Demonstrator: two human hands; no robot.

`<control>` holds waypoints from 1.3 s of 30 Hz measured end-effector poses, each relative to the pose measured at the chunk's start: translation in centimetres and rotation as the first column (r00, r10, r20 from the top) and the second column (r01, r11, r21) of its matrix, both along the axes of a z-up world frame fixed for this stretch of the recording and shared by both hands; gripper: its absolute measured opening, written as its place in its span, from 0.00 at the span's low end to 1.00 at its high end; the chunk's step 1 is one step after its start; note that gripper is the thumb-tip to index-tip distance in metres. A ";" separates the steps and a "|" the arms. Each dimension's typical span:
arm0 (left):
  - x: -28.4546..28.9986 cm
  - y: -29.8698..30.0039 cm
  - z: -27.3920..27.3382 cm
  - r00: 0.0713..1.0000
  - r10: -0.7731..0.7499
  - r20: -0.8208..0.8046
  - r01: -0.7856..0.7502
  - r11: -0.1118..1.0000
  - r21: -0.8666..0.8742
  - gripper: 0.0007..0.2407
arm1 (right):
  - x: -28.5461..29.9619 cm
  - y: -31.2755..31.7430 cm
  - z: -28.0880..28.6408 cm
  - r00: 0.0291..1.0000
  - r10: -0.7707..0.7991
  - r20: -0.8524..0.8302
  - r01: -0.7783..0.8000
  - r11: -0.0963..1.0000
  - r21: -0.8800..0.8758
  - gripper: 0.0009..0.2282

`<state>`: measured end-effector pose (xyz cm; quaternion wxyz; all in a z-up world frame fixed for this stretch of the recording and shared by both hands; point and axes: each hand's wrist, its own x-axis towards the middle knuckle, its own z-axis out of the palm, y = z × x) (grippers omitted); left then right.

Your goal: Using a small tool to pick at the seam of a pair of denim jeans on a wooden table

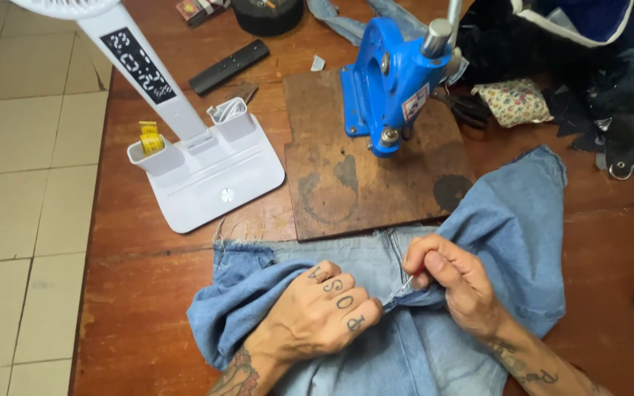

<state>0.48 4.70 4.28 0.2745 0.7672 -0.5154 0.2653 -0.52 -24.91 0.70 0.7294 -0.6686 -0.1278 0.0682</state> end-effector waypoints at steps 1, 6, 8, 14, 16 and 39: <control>0.2 0.2 -0.2 1.000 0.004 -0.005 -0.004 1.000 0.001 0.11 | 0.0 0.1 0.1 1.000 0.004 -0.005 -0.004 1.000 0.001 0.17; 0.8 0.1 -1.8 0.987 0.009 -0.164 -0.008 1.000 0.007 0.11 | -0.3 0.1 0.5 0.997 0.036 0.072 -0.032 0.998 -0.053 0.18; 0.7 0.1 -1.0 0.978 -0.013 -0.208 0.008 1.000 -0.023 0.13 | -0.4 -0.2 0.0 0.998 0.019 0.055 -0.014 0.995 -0.096 0.19; 0.9 -0.1 -2.2 0.975 0.019 -0.222 -0.019 1.000 0.005 0.13 | -0.1 -0.1 0.4 0.999 0.008 0.031 -0.002 0.982 -0.187 0.19; 0.9 0.0 -2.3 0.977 0.027 -0.211 -0.024 1.000 0.015 0.14 | 0.1 -0.1 0.6 0.999 0.017 0.028 -0.012 0.982 -0.186 0.18; 2.0 -0.5 -2.2 0.975 -0.124 -0.186 0.071 0.960 -0.271 0.10 | 1.1 0.7 -0.3 0.994 -0.035 0.108 0.049 0.991 -0.128 0.18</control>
